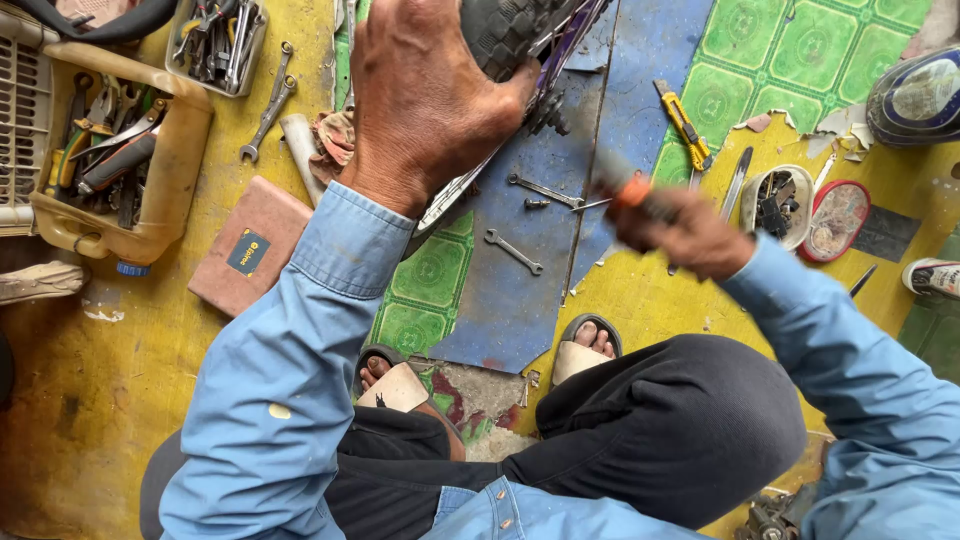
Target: The person is repairing a bicycle wheel while sitting on the floor. They use pliers to adjust the spokes and tighten the hub nuts, rotating the wheel to access different areas.
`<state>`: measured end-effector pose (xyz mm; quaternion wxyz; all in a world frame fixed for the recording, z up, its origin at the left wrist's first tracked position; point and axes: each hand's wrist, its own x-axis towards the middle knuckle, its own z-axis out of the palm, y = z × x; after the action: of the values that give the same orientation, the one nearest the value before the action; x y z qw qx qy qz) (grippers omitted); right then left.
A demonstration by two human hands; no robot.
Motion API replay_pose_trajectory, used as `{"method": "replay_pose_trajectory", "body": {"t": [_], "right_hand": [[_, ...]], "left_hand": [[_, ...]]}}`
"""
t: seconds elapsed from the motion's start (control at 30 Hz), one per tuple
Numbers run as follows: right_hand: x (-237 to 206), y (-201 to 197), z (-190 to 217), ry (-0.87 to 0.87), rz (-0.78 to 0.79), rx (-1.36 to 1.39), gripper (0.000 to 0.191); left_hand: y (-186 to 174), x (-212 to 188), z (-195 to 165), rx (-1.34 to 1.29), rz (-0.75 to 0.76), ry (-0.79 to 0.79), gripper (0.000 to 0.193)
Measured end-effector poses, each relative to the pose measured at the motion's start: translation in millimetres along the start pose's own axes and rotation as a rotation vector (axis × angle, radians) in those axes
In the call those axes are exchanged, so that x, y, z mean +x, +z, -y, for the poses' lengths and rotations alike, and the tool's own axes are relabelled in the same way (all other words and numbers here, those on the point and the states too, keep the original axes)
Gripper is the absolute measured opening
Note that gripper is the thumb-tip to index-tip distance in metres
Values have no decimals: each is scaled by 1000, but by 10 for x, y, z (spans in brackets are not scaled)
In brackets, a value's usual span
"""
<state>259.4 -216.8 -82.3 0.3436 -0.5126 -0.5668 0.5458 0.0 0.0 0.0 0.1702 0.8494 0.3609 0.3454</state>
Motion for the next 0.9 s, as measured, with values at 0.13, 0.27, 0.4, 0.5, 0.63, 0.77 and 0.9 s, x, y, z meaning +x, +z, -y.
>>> {"method": "replay_pose_trajectory", "body": {"t": [0.13,0.27,0.4,0.5,0.63,0.77,0.9], "right_hand": [[83,-438,41,301,-447,286,28],[198,-675,-423,510,-616,235,21],[118,-838,-1028,634,-677,516,9],[122,-978,-1198,643,-739,463,9],[-123,-1054,-1245,739,-827,272,11],[-237,-1333,-1116,718,-931,45,17],[-300,-1725,-1052,686,-964,221,23]], "left_hand": [[-114,34,-83,-29,-18,0,56],[-174,45,-135,-84,23,-12,50],[-184,45,-121,-86,-14,43,49],[-195,33,-93,-83,-50,54,49],[-172,19,6,-49,-1,28,54],[-147,33,42,7,-63,95,60],[-136,20,-25,-16,-35,59,61]]}}
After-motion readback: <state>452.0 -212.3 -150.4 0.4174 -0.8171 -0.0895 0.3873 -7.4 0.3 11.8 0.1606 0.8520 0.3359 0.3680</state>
